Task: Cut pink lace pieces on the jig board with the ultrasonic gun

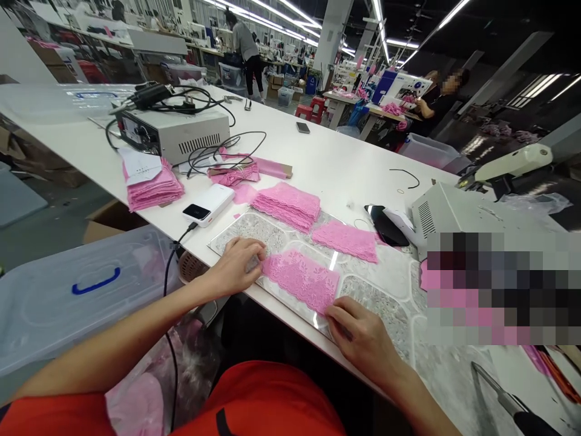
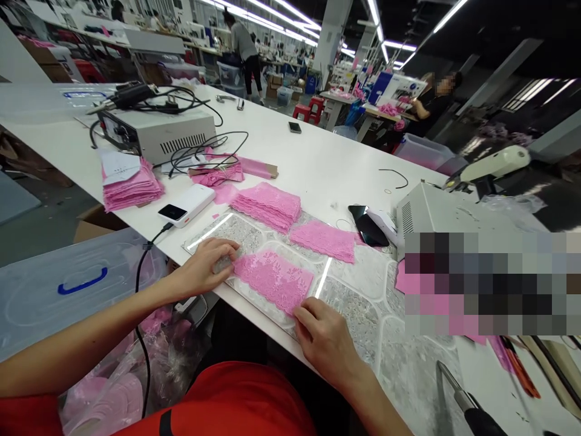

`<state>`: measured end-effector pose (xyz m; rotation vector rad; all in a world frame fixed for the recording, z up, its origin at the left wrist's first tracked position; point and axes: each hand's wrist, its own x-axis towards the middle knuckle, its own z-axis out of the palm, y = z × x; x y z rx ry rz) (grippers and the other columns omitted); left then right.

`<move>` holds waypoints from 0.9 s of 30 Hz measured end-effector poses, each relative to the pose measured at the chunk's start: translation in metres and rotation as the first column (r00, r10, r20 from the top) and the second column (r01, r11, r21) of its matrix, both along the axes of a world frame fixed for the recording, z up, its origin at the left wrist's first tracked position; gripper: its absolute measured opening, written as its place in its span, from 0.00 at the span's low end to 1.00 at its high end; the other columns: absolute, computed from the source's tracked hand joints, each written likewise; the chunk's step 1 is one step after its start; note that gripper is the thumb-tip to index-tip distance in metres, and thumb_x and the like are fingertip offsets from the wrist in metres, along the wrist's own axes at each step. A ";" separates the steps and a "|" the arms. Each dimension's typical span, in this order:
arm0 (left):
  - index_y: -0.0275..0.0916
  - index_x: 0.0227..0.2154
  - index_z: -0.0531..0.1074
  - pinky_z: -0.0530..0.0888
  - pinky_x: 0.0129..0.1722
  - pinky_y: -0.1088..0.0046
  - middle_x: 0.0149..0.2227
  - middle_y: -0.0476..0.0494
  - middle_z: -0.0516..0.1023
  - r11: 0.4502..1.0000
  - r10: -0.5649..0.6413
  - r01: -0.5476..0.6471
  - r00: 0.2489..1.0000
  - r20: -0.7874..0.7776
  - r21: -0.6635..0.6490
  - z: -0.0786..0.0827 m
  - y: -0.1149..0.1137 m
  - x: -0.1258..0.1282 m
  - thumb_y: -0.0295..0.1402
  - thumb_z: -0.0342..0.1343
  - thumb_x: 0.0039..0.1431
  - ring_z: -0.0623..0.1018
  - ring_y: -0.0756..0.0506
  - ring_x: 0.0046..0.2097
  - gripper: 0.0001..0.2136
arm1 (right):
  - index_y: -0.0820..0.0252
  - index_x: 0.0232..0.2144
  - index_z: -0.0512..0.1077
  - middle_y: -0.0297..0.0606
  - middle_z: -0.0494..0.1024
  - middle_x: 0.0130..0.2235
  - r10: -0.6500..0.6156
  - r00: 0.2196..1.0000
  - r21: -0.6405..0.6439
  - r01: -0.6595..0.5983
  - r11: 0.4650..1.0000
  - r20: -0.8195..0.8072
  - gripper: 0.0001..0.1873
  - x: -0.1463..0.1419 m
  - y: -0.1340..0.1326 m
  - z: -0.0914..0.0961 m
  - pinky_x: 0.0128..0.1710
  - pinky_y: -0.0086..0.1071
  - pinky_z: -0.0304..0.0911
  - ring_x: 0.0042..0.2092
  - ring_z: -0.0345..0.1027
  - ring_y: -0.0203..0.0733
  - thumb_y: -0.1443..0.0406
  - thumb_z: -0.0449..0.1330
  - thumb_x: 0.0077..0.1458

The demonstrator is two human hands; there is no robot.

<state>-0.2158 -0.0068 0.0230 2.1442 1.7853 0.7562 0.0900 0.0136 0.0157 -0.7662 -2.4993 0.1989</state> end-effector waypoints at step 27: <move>0.39 0.31 0.73 0.67 0.57 0.59 0.49 0.38 0.75 0.954 0.015 -0.023 0.999 0.032 0.298 0.095 0.205 -0.078 0.37 0.49 0.57 0.73 0.40 0.53 0.10 | 0.59 0.28 0.72 0.36 0.73 0.29 -0.316 0.848 -0.400 0.138 0.906 -0.425 0.14 -0.090 0.231 0.096 0.32 0.32 0.58 0.29 0.60 0.35 0.54 0.58 0.48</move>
